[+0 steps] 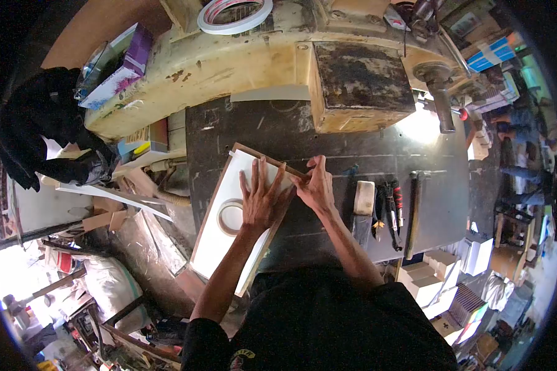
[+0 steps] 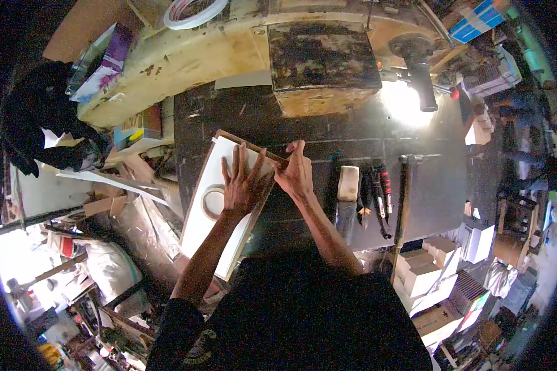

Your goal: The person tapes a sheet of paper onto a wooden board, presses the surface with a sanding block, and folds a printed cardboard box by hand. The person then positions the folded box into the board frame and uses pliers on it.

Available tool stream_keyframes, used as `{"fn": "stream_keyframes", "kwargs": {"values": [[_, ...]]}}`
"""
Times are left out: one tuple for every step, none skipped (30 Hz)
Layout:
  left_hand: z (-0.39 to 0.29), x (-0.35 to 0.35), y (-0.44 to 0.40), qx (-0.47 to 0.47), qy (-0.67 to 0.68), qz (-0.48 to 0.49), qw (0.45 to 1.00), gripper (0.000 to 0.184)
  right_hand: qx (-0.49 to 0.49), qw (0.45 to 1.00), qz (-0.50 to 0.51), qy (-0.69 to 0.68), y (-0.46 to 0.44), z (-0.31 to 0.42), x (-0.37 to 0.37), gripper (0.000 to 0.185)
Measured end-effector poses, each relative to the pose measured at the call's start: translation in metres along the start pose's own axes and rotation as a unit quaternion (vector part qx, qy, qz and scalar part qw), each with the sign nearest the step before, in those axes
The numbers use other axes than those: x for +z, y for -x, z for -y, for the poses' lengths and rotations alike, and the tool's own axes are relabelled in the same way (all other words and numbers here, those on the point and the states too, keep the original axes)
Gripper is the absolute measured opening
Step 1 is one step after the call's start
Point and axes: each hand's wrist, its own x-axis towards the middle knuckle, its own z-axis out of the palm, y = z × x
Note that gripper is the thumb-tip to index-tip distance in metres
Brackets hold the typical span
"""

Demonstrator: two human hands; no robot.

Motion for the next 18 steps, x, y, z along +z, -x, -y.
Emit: {"fn": "stream_keyframes", "kwargs": {"values": [[0.000,0.001,0.000,-0.001,0.010,0.005,1.000,0.066,0.003,1.000,0.003,0.003,0.001,0.002,-0.002,0.057],[0.001,0.002,0.001,-0.002,0.009,0.006,1.000,0.066,0.004,1.000,0.004,0.002,0.004,0.005,-0.003,0.057],[0.001,0.003,0.001,0.006,0.002,-0.002,1.000,0.067,0.023,1.000,0.003,0.006,0.007,0.005,-0.004,0.057],[0.001,0.004,0.001,0.013,-0.004,-0.010,1.000,0.068,0.042,0.999,0.002,0.011,0.008,0.006,-0.005,0.057],[0.001,0.006,0.002,0.013,-0.003,-0.008,1.000,0.068,0.044,0.999,0.003,0.011,0.010,0.005,-0.005,0.057],[-0.001,0.005,0.002,0.012,0.005,-0.012,1.000,0.068,0.037,0.999,-0.009,0.011,0.012,0.004,-0.002,0.056],[-0.003,0.003,0.001,0.012,0.012,-0.016,1.000,0.069,0.029,0.999,-0.023,0.011,0.013,0.004,0.000,0.056],[-0.003,0.003,0.000,0.015,0.011,-0.016,1.000,0.069,0.030,0.999,-0.026,0.010,0.014,0.004,0.002,0.056],[-0.004,0.003,-0.001,0.012,0.012,-0.011,1.000,0.069,0.042,0.998,-0.031,0.029,0.016,0.006,0.003,0.056],[-0.004,0.003,0.000,0.006,0.014,-0.006,1.000,0.069,0.055,0.997,-0.033,0.049,0.017,0.007,0.004,0.056],[-0.003,0.004,0.000,0.006,0.013,-0.005,1.000,0.069,0.069,0.996,-0.023,0.053,0.016,0.007,0.002,0.057],[-0.002,0.004,0.001,0.011,0.012,-0.007,1.000,0.068,0.070,0.996,-0.023,0.053,0.018,0.004,0.000,0.057],[-0.002,0.004,0.001,0.017,0.010,-0.008,1.000,0.068,0.047,0.992,-0.060,0.096,0.019,0.002,-0.002,0.061],[-0.001,0.003,0.000,0.020,0.010,-0.007,1.000,0.068,0.024,0.985,-0.098,0.140,0.019,-0.001,-0.003,0.065],[-0.001,0.002,-0.001,0.021,0.028,-0.017,0.999,0.066,0.063,0.985,-0.088,0.136,0.020,0.002,-0.001,0.067],[-0.002,0.002,0.001,0.021,0.047,-0.025,0.998,0.065,0.068,0.984,-0.088,0.137,0.021,0.003,-0.004,0.067],[-0.002,0.003,0.001,0.023,0.046,-0.023,0.998,0.065,0.093,0.984,-0.056,0.140,0.019,0.005,-0.006,0.066],[0.001,0.007,-0.001,0.014,0.028,-0.028,0.999,0.060,0.114,0.983,-0.025,0.140,0.016,0.009,-0.006,0.064]]}}
